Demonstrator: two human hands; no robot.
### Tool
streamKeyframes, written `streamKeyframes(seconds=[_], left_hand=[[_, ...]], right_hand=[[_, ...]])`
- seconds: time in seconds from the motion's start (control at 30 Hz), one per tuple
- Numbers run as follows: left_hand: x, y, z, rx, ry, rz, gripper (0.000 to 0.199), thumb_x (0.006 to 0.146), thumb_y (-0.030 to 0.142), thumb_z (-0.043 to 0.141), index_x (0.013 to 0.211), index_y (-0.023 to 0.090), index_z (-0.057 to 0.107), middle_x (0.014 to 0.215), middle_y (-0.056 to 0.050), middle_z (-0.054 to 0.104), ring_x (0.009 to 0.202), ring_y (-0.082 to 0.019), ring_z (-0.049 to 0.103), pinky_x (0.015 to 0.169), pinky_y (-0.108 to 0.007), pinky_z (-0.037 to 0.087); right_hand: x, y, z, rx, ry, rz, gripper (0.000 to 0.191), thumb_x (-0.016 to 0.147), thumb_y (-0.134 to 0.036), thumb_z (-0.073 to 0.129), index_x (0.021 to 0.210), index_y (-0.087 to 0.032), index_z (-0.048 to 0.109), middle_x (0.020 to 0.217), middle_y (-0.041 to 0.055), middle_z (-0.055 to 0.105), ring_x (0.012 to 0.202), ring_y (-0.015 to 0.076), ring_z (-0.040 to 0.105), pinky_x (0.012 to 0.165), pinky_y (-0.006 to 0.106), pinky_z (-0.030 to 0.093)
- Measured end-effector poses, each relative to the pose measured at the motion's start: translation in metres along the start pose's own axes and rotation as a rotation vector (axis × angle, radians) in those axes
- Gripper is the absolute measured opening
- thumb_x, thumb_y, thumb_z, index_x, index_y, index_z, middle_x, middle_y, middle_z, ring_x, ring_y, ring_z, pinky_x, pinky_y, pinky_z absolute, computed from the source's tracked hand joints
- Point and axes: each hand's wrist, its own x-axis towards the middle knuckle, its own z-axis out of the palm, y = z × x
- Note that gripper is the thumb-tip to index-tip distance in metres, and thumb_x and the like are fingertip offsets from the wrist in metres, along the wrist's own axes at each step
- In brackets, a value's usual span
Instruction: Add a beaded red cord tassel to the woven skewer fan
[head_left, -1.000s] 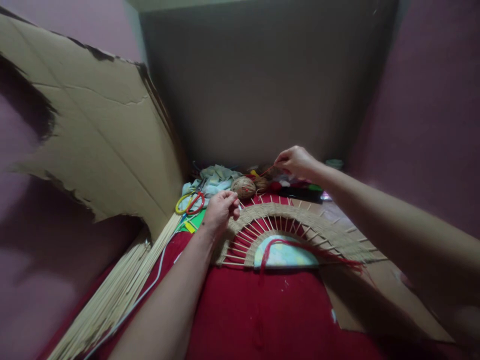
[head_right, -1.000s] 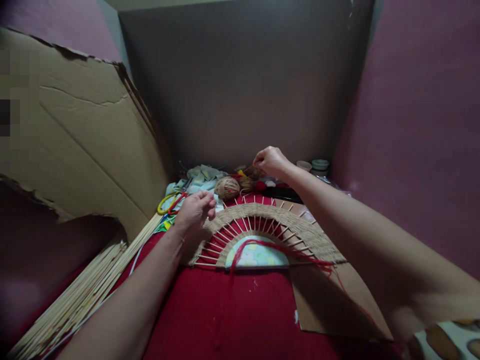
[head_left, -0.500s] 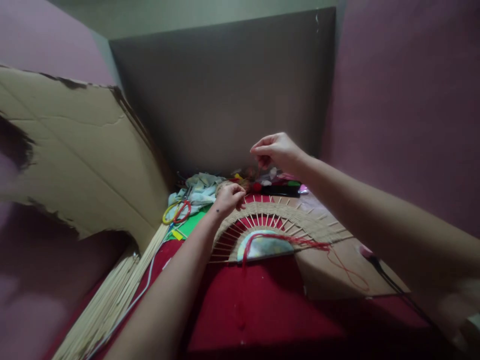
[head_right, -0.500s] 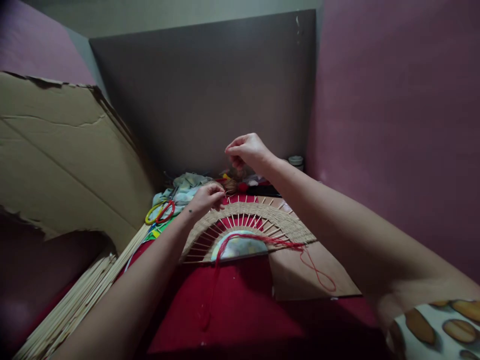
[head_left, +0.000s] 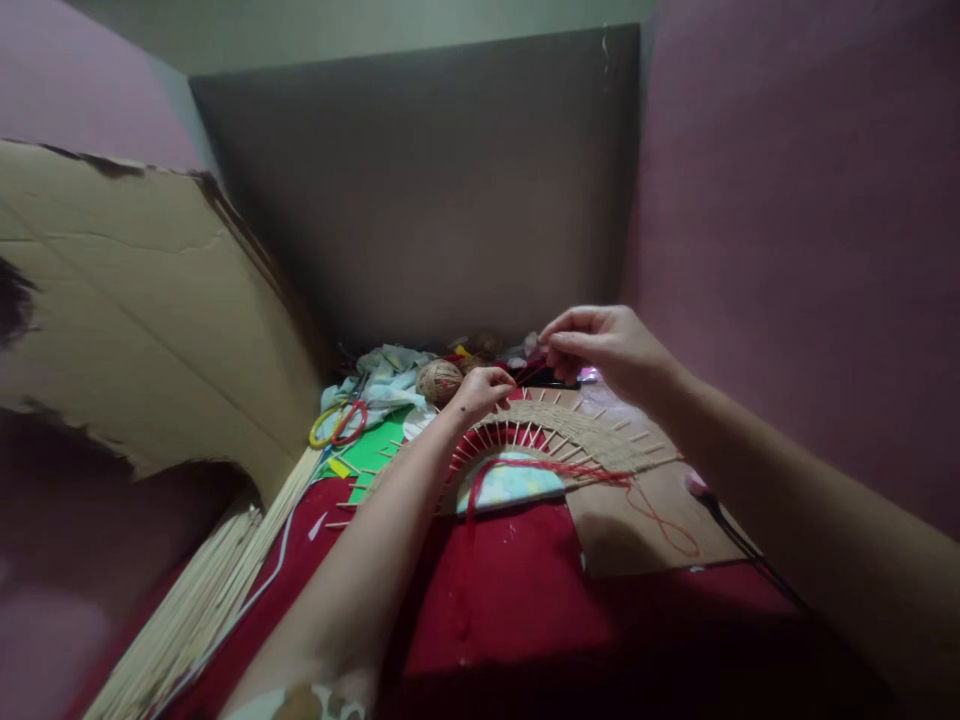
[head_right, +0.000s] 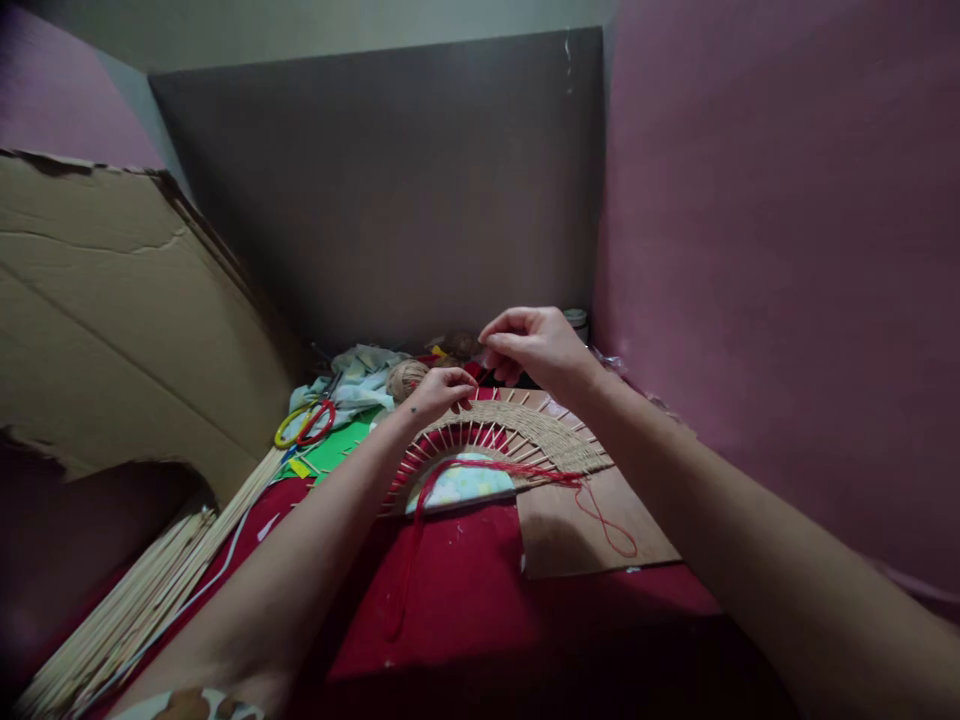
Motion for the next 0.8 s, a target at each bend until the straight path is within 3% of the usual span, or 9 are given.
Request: streamKeyframes(seconds=[0.1,0.23,0.37,0.47,0.57,0.8], left_hand=[[-0.009,-0.008,-0.015,0.191,-0.001,-0.009,0.024,0.089,0.029,0.058,0.108,0.013,0.06,0.106,-0.007,0.062,0.091,-0.019,0.062,0.078,-0.039,0.053],[-0.033,-0.022,-0.061,0.432,0.033,-0.12,0.024,0.088,0.029,0.059,0.106,0.014,0.061,0.109,-0.008,0.062,0.097,-0.021,0.061,0.083,-0.042,0.051],[-0.068,-0.045,-0.115,0.633,0.136,-0.356,0.025,0.088,0.03,0.058,0.108,0.014,0.06,0.112,-0.008,0.061,0.099,-0.022,0.06,0.085,-0.043,0.05],[-0.091,-0.066,-0.143,0.735,0.22,-0.565,0.029,0.088,0.031,0.058,0.113,0.016,0.058,0.116,-0.009,0.059,0.102,-0.023,0.059,0.085,-0.042,0.05],[-0.104,-0.086,-0.152,0.77,0.217,-0.707,0.031,0.088,0.032,0.058,0.115,0.016,0.057,0.114,-0.008,0.06,0.1,-0.023,0.06,0.082,-0.041,0.051],[-0.106,-0.118,-0.138,0.792,0.223,-0.807,0.033,0.089,0.033,0.057,0.117,0.016,0.056,0.116,-0.009,0.059,0.1,-0.022,0.06,0.082,-0.042,0.052]], right_hand=[[-0.022,0.015,-0.012,0.058,0.023,0.0,0.004,0.072,-0.018,0.066,0.073,-0.014,0.065,0.057,0.0015,0.063,0.045,0.0104,0.056,0.043,0.023,0.044],[-0.046,0.032,-0.024,0.012,0.012,0.01,0.007,0.076,-0.022,0.066,0.072,-0.016,0.066,0.063,0.0026,0.065,0.05,0.01,0.056,0.048,0.024,0.045],[-0.06,0.039,-0.03,-0.039,0.03,0.01,0.007,0.077,-0.022,0.065,0.074,-0.018,0.068,0.066,0.0021,0.065,0.055,0.0105,0.057,0.052,0.025,0.045],[-0.064,0.041,-0.029,-0.032,0.041,-0.002,0.007,0.077,-0.024,0.065,0.076,-0.018,0.068,0.067,0.0024,0.064,0.056,0.0112,0.057,0.052,0.026,0.045],[-0.064,0.039,-0.028,-0.029,0.059,0.009,0.009,0.076,-0.026,0.067,0.075,-0.017,0.068,0.065,0.003,0.064,0.055,0.0117,0.056,0.051,0.026,0.045],[-0.056,0.035,-0.026,-0.092,0.073,0.018,0.011,0.076,-0.028,0.067,0.075,-0.017,0.068,0.062,0.0029,0.063,0.053,0.0116,0.056,0.05,0.026,0.045]])
